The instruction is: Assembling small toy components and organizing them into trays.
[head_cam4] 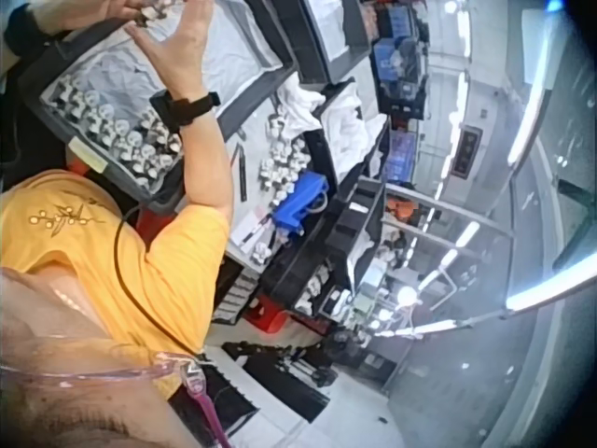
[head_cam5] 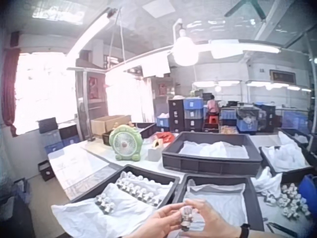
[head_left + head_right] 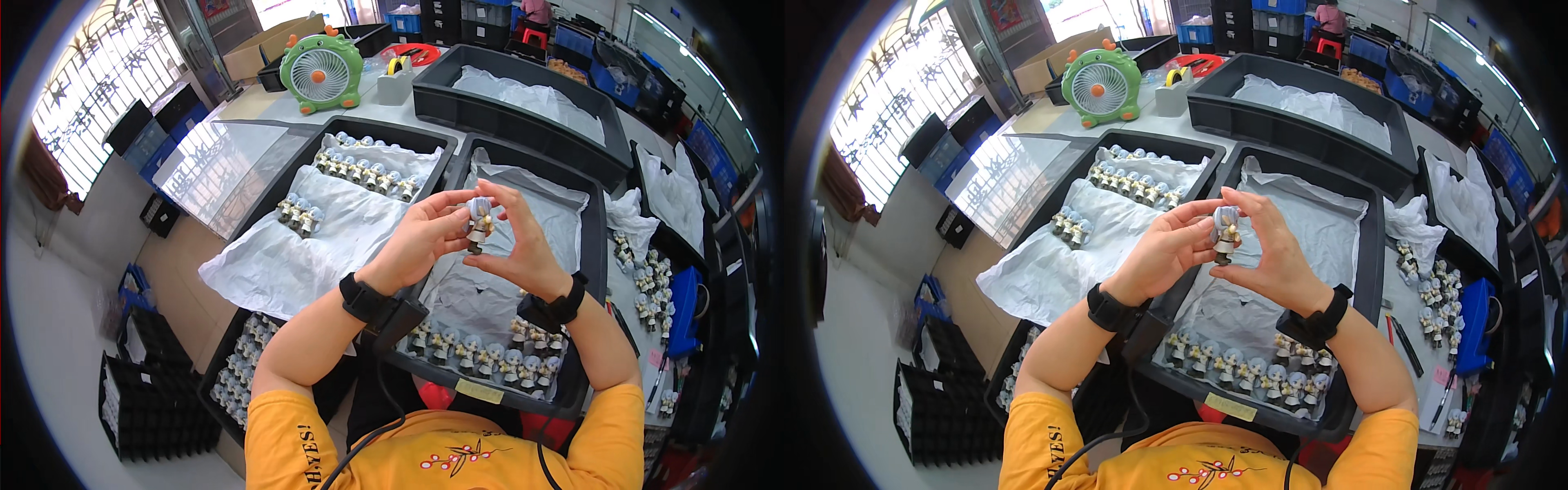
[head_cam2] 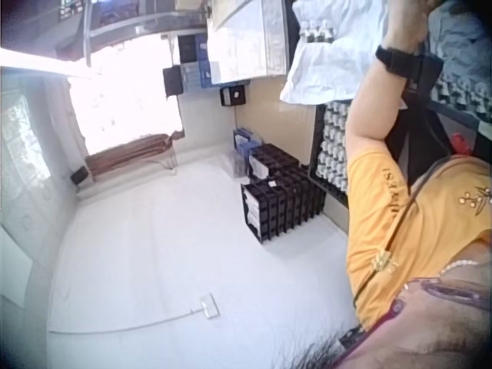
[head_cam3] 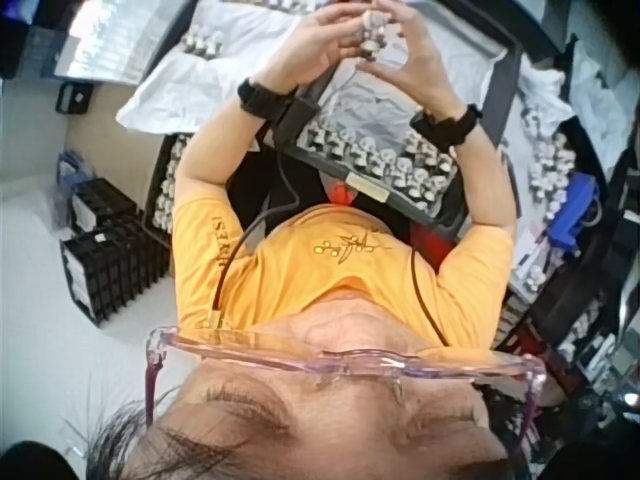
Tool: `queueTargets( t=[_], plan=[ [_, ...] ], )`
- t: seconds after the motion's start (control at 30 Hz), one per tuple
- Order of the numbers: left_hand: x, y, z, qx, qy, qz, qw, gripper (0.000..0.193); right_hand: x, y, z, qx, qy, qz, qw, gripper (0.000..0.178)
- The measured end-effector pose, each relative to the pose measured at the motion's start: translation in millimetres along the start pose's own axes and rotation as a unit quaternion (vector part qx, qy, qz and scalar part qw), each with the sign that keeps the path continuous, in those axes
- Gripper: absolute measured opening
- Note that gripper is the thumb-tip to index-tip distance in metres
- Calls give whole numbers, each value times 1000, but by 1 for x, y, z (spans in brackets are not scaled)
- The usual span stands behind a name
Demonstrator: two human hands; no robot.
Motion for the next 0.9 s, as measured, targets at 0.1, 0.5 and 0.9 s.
queueTargets(
  t=[0.1, 0.5, 0.9],
  plan=[
    [-2, 1, -2, -3, -21, -14, 1000, 36, -3, 0, 3, -2, 23, 1, 1000, 79],
    [-12, 6, -13, -20, -135, -117, 984, 49, -11, 1, 1, -16, -60, -33, 998, 74],
    [-13, 7, -15, -16, -147, -127, 981, 50, -15, 2, 2, -17, -101, -29, 994, 75]
  ],
)
Point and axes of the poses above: each hand's wrist, its own y-axis away from the middle knuckle, its own z-axis out of the back of the hand, x = y × z, the point moved 3 cm from there along -y, towards the middle knuckle, and after that the axes turned 1 degree about z, right-handed, at the moved point
